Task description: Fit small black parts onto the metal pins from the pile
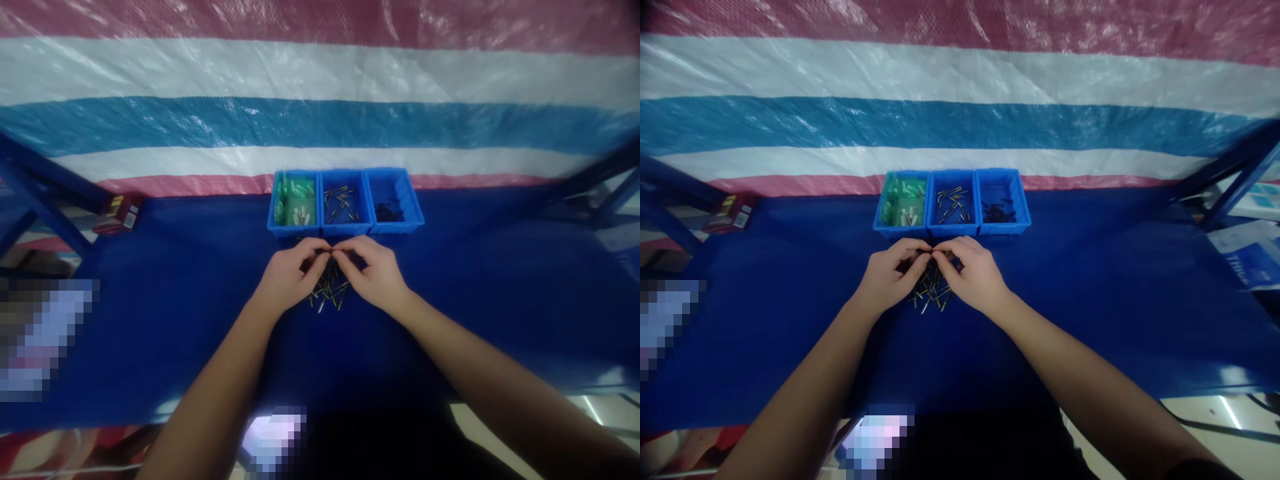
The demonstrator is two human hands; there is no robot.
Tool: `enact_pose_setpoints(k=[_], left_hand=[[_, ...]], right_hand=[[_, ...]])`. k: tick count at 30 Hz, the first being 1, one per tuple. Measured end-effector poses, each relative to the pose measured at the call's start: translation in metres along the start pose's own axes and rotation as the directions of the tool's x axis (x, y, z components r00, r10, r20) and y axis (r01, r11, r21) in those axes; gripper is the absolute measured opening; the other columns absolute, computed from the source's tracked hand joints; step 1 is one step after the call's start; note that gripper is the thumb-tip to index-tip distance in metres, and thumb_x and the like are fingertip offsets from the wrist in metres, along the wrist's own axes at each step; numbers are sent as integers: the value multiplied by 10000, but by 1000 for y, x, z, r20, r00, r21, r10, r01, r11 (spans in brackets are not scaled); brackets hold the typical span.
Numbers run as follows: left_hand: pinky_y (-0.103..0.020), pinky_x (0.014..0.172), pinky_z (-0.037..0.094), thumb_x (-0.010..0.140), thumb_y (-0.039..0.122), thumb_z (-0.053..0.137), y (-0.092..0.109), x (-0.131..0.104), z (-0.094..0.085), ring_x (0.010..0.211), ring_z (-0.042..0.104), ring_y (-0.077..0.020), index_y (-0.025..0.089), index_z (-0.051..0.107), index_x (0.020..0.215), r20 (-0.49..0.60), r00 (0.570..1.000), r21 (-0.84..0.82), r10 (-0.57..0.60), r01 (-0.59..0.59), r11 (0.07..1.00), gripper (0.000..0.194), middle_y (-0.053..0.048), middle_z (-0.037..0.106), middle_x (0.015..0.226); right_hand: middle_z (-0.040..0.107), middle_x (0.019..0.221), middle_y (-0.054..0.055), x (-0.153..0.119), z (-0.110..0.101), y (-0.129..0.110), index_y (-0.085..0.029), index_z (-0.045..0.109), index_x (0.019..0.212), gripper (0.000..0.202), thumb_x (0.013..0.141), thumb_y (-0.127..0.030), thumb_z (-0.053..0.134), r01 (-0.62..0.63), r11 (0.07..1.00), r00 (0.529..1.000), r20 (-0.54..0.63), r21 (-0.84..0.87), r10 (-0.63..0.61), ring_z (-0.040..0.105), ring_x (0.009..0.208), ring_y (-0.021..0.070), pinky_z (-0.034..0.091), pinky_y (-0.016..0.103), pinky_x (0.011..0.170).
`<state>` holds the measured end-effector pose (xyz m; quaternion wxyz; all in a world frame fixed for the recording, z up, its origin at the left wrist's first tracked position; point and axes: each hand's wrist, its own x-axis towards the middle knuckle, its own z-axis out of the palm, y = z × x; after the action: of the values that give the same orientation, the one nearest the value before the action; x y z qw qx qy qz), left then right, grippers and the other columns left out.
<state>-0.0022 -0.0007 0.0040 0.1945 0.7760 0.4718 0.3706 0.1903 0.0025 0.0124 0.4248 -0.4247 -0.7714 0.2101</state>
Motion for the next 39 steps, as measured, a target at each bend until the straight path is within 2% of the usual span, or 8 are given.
enact_pose_setpoints(k=[7,11,15,19,25,29,32,39], left_hand=[[-207,548,420,973,298,544,-1,1,-2,535,571,-77,206,638,1013,39,999,42,-17,15,999,138,48,650,684],[-221,583,442,985,320,521,-1,1,-2,582,601,-91,203,651,995,54,998,53,-19,16,998,174,23,681,750],[-209,590,451,957,308,572,0,0,0,572,598,-89,218,636,1094,7,1000,3,-18,18,1000,176,48,645,689],[-203,554,428,963,309,559,0,0,0,519,561,-80,216,641,1042,4,1000,11,-22,22,1000,147,60,608,632],[-211,572,428,988,336,521,0,2,-3,581,596,-87,200,654,979,49,999,56,-22,20,998,191,20,680,756],[-207,583,442,962,322,569,1,1,-1,573,597,-88,215,643,1079,17,999,11,-27,27,1000,174,45,654,699],[-204,570,435,957,297,572,0,1,0,534,572,-80,216,639,1059,3,1000,3,-22,22,1000,147,63,617,639],[-216,570,435,984,335,529,0,2,-2,584,604,-93,201,657,970,40,999,61,-23,20,998,186,20,687,755]], right_hand=[[718,898,39,-2,1,1,-200,712,1028,133,908,-185,654,-11,999,1000,-12,47,12,667,787,158,553,291,687],[721,895,37,-1,0,2,-204,711,985,104,900,-180,655,-15,999,1000,-8,33,15,667,788,161,552,294,685],[731,912,44,-1,0,0,-209,706,968,82,919,-207,640,-27,999,1000,-4,22,27,667,792,168,553,308,692],[730,908,43,-1,0,-1,-216,706,969,85,924,-217,634,-30,999,1000,4,25,30,668,805,174,559,315,700],[724,897,38,-1,0,1,-215,705,981,97,906,-194,647,-31,999,1000,6,31,30,666,792,168,555,306,692],[730,920,47,-1,0,1,-207,705,971,87,916,-203,639,-33,999,999,9,26,32,666,809,170,553,311,708],[728,903,43,-1,0,0,-210,706,966,82,919,-213,638,-33,999,999,4,25,33,667,801,172,553,311,695],[724,894,38,-1,0,0,-219,704,973,94,906,-191,644,-29,999,1000,6,34,29,669,793,169,556,308,691]])
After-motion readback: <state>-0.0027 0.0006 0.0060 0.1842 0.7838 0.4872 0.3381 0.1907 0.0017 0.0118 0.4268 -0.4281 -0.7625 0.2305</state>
